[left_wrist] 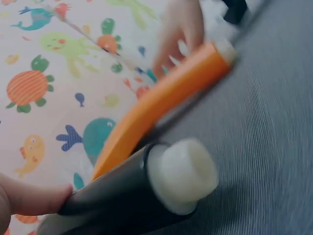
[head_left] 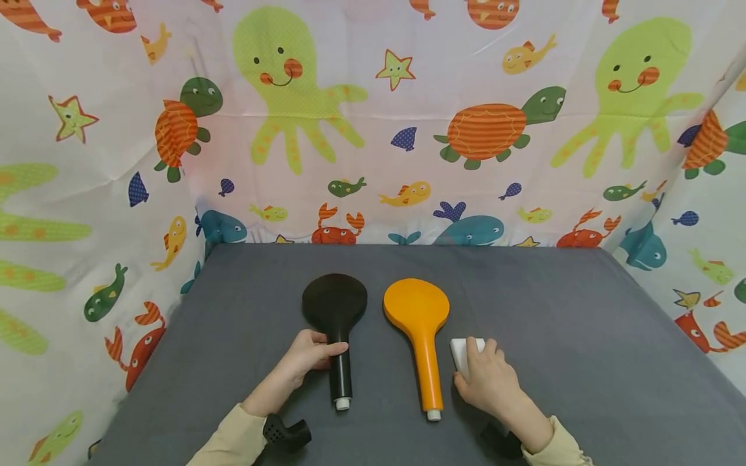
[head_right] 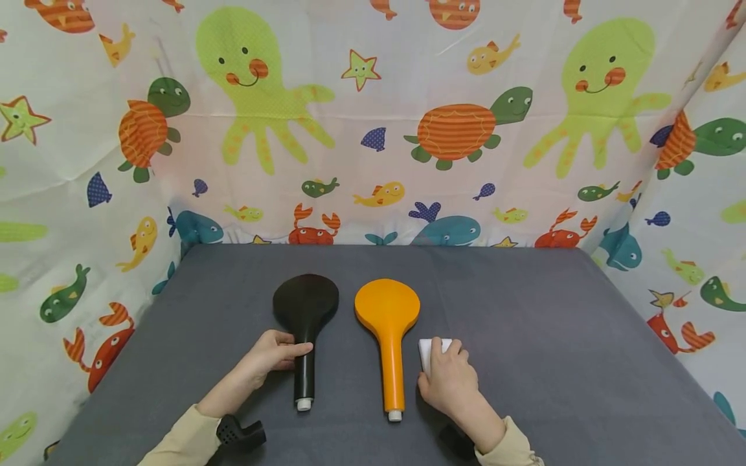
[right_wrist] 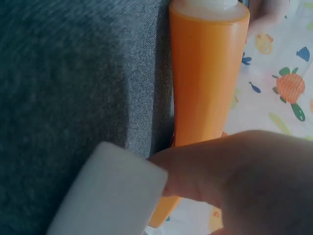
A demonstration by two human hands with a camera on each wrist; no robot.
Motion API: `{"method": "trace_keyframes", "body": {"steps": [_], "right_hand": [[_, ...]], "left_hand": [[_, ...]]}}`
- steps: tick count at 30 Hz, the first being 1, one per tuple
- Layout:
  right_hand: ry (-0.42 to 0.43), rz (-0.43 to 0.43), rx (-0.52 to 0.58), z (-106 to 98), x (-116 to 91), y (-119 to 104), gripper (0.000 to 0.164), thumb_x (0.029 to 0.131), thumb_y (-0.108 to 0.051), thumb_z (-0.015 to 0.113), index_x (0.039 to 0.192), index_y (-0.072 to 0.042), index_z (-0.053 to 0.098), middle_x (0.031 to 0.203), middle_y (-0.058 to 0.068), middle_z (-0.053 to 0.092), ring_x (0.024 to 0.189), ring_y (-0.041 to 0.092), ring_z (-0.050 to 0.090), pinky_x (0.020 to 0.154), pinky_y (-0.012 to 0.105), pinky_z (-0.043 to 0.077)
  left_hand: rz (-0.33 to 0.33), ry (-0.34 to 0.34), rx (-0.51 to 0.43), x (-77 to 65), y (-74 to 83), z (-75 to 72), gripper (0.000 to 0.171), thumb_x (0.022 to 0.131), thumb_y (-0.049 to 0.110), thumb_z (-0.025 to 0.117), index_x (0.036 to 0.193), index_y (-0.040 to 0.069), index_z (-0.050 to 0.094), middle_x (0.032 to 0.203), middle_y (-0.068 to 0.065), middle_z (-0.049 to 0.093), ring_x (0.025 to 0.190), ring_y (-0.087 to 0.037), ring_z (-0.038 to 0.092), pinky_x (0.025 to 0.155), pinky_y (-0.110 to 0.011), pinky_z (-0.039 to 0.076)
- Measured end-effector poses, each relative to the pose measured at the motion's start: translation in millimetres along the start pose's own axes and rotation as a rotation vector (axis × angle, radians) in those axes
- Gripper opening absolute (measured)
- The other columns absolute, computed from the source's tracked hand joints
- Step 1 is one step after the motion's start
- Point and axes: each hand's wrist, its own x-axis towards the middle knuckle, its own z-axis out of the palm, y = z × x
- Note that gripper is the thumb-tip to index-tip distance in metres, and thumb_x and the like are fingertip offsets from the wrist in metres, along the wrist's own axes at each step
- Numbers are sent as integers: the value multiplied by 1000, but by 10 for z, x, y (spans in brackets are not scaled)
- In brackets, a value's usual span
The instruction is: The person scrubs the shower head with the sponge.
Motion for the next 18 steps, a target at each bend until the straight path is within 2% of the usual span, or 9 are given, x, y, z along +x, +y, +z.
{"method": "trace_keyframes", "body": {"steps": [2,4,6,8,11,13,16,18], "right_hand": [[8,4,6,-24,1,-1,53,75,-23,70,112,7,46,82,22,41,63,29,45,45,39,43],[55,-4,10,-68,10,-7,51,76,-23,70,113,7,49,87,25,42,65,30,46,45,39,44],[140,-29,20,-127,29,-25,50,77,-23,69,114,5,53,93,27,43,67,32,48,45,38,45],[250,-83,37,-197,62,-65,48,77,-22,69,116,3,56,101,26,44,70,32,49,47,37,46],[404,-223,80,-311,124,-188,47,77,-21,68,119,-2,58,108,22,47,76,32,50,55,37,46],[481,-342,116,-372,168,-303,45,77,-20,67,118,-5,58,112,19,49,83,31,50,60,38,44],[547,-519,153,-420,236,-503,39,78,-19,67,115,-9,58,120,16,50,97,32,49,68,42,42],[567,-629,172,-415,291,-636,32,83,-21,66,112,-10,59,125,15,50,107,33,48,77,45,42]], "left_hand": [[5,-43,-68,8,3,-22,25,82,13,69,82,-8,56,81,-14,63,70,-20,67,66,-31,54],[34,-84,-114,-1,23,-45,24,85,13,66,80,-6,52,81,-16,65,73,-23,68,69,-31,54],[73,-121,-147,-22,55,-66,26,88,12,63,94,-11,52,92,-23,63,83,-28,67,75,-34,53],[107,-107,-133,-49,102,-71,41,88,12,63,113,-17,48,102,-25,61,86,-29,66,76,-34,53],[146,-79,-84,-83,189,-54,50,86,12,66,124,-13,45,105,-21,57,87,-24,64,75,-32,50],[184,-69,-54,-109,259,-23,47,85,14,67,122,-9,49,103,-16,58,85,-21,63,74,-31,48],[262,-121,-66,-140,337,46,44,85,13,67,122,-6,50,104,-17,60,90,-24,64,81,-33,49],[305,-154,-77,-162,366,101,47,85,12,67,124,-7,47,108,-18,60,93,-24,63,83,-32,50]]}}
